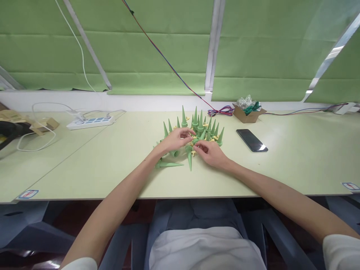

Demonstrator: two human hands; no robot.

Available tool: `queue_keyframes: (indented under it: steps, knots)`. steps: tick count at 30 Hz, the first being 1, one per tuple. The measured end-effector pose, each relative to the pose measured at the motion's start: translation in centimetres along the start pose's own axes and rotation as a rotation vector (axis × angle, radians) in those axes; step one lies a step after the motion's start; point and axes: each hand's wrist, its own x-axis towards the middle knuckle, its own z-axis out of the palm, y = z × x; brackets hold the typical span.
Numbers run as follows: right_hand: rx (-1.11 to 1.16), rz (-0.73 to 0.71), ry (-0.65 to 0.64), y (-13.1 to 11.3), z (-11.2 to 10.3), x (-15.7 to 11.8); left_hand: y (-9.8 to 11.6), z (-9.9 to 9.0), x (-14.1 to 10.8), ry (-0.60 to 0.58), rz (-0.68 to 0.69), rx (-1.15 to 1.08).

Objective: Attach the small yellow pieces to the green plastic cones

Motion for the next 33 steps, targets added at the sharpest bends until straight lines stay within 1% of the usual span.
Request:
queue_keyframes:
  steps: [3, 7, 12, 18, 23, 28, 30, 33]
  knots:
    - [0.024, 0.005, 0.031, -0.2, -0.1, -0.1, 0.4, 0.1, -0.3, -0.064, -0.007, -0.114]
    - [0.042, 0.010, 0.079, -0.3, -0.1, 0.0, 0.6, 0.2, -0.5, -0.072, -0.024, -0.232]
    - [0.083, 0.055, 0.114, -0.2, -0.1, 0.0, 0.5, 0.5, -0.5, -0.062, -0.064, -0.274]
    - [0.149, 0.098, 0.102, -0.5, -0.1, -0.1, 0.2, 0.8, -0.3, -0.075, -0.074, -0.304]
    - [0.203, 0.104, 0.049, -0.4, -0.2, -0.1, 0.1, 0.8, -0.3, -0.089, -0.083, -0.292]
    - [0.166, 0.080, 0.028, -0.1, -0.2, -0.1, -0.2, 0.8, -0.3, -0.138, -0.055, -0.271]
    - [0.146, 0.071, 0.026, -0.1, -0.2, -0.1, -0.5, 0.8, -0.2, -0.117, -0.042, -0.192]
    - [0.119, 0.068, 0.049, -0.3, -0.3, -0.1, -0.9, 0.5, 0.0, -0.010, -0.044, 0.000]
